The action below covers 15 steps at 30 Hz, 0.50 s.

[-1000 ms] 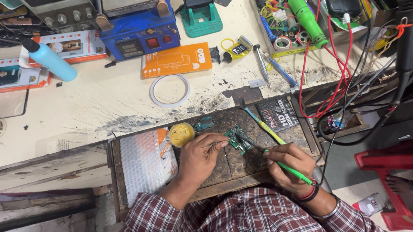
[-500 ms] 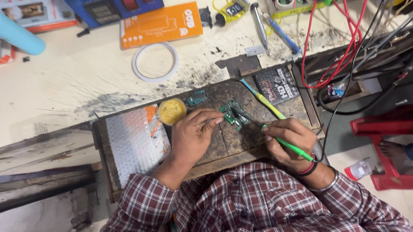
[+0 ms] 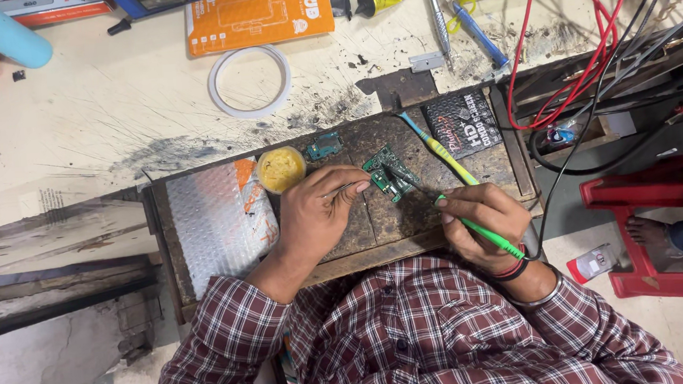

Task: The person uses a soldering iron and tweezers to work on a small green circuit board. They clean the board with a toothbrush and apply solder to specific points on the board.

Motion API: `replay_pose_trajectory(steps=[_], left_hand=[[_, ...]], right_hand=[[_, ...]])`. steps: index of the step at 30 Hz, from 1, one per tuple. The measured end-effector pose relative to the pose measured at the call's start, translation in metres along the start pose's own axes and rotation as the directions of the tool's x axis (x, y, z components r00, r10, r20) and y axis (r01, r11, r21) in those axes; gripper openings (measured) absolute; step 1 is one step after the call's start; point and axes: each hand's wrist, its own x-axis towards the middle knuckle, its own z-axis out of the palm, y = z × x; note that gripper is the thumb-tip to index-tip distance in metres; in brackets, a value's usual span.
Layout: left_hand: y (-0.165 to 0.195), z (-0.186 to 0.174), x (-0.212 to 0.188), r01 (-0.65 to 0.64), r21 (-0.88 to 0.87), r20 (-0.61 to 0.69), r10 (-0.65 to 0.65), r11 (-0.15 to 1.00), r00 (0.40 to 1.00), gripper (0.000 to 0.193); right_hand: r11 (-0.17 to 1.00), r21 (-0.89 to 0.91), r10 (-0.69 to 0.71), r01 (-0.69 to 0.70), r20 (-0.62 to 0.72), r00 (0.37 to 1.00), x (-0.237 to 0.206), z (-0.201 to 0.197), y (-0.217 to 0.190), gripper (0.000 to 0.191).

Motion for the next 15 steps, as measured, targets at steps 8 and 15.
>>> replay_pose_trajectory(steps=[8, 15], left_hand=[[-0.0045, 0.0042, -0.0007, 0.014, -0.008, 0.013, -0.014, 1.000, 1.000, 0.018], [-0.0016, 0.0025, -0.0003, 0.019, -0.004, 0.011, -0.019, 1.000, 1.000, 0.017]], right_hand=[[1.000, 0.004, 0.002, -0.002, -0.005, 1.000, 0.0009, 0.0001, -0.0004, 0.012], [1.000, -0.008, 0.008, -0.008, -0.001, 1.000, 0.0007, -0.0002, -0.0008, 0.013]])
